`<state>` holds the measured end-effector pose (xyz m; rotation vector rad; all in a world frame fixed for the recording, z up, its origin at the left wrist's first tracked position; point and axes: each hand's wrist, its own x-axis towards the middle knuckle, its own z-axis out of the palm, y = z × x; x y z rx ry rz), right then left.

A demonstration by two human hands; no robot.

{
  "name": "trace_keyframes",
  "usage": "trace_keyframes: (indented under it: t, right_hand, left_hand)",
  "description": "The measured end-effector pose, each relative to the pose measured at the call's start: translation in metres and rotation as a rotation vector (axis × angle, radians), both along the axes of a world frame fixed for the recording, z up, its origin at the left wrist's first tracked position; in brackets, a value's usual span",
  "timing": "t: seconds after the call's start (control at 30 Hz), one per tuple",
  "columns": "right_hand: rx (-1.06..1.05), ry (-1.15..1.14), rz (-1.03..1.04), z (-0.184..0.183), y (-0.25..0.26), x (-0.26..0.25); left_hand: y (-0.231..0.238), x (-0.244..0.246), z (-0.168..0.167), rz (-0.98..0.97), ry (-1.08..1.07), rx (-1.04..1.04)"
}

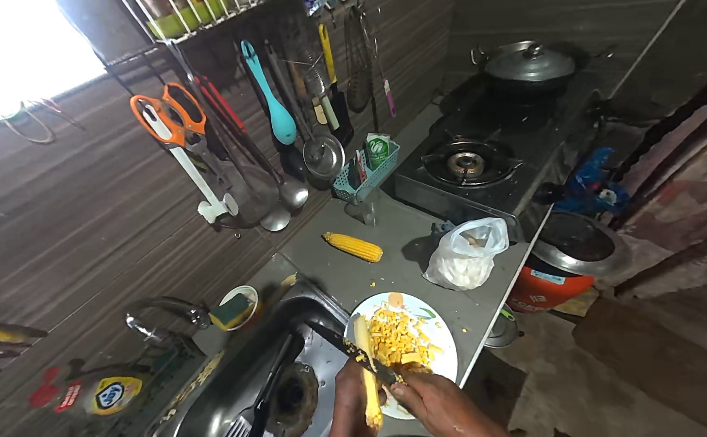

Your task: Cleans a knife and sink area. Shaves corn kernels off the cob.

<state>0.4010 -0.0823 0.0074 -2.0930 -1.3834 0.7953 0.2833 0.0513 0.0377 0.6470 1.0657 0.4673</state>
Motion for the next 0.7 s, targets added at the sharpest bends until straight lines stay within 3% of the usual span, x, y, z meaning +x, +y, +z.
trace_keyframes:
  t: [0.1,0.2,0.53,0.7]
  right_hand:
    - [-0.093,0.044,0.028,-0.002,0.015,-0.001]
    - [-0.213,0.147,-0.016,-0.003,0.033,0.018]
    - [-0.130,0.150,-0.003,0.007,0.020,0.007]
    - [-0.129,0.185,-0.130,0.001,0.032,0.029]
  left_hand:
    - [-0.004,-0.008,0.001,0.021,0.049,-0.005]
    - [-0.026,-0.018,0.001,-0.108,0.057,-0.040]
    - [-0.003,-0.012,-0.002,-0.028,-0.002,-0.046]
    - [-0.020,-0.025,0.007,-0.164,-0.082,-0.068]
